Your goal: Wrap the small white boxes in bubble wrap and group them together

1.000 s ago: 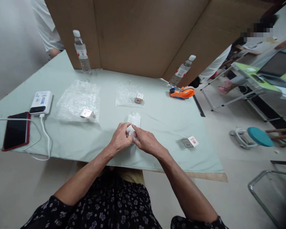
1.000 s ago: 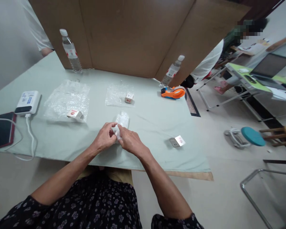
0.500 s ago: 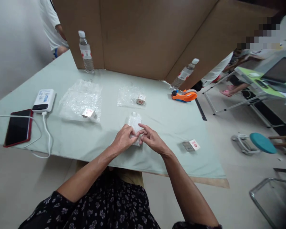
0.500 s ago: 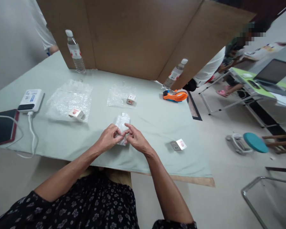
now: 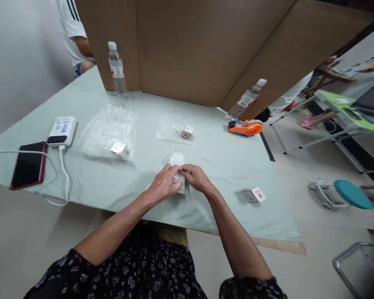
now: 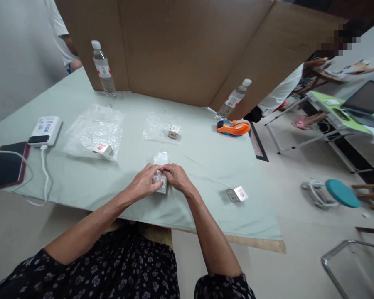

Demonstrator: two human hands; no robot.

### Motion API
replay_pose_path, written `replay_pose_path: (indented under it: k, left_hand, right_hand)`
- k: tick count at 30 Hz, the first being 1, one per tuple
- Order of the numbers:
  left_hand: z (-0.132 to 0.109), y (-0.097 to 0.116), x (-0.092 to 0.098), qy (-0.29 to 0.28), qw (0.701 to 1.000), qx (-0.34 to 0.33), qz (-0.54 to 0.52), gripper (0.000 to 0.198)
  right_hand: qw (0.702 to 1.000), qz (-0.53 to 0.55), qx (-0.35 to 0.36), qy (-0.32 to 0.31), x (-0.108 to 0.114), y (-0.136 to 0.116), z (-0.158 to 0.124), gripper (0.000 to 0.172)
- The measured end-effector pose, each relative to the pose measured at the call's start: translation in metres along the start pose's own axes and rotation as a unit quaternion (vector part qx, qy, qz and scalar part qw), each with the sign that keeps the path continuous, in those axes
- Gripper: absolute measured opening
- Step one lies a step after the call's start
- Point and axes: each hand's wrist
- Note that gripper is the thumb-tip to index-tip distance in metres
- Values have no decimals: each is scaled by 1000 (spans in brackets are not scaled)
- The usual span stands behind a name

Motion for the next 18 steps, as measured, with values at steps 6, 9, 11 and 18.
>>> replay_pose_path:
  k: [6,9,11,18]
  left_hand:
    - [4,6,5,-43,997,46,47,36]
    - [5,8,6,-46,996,51,56,41]
    - [5,9,7,-49,996,53,61,41]
    - [5,7,7,-38,996,42,65,33]
  right_hand:
    - [984,19,-124,125,2,18,-4,27]
    - [967,31,-207,143,2,27,4,33]
    - [963,55,-236,118,0,32,15,36]
    - [968,118,-204,91,-13,28,45,26]
Point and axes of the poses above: each hand's wrist, its own z-axis towards the middle knuckle, its own x-axis out of the back of the hand, y = z × x, and after that the axes turned 5 degrees about -z, right-handed
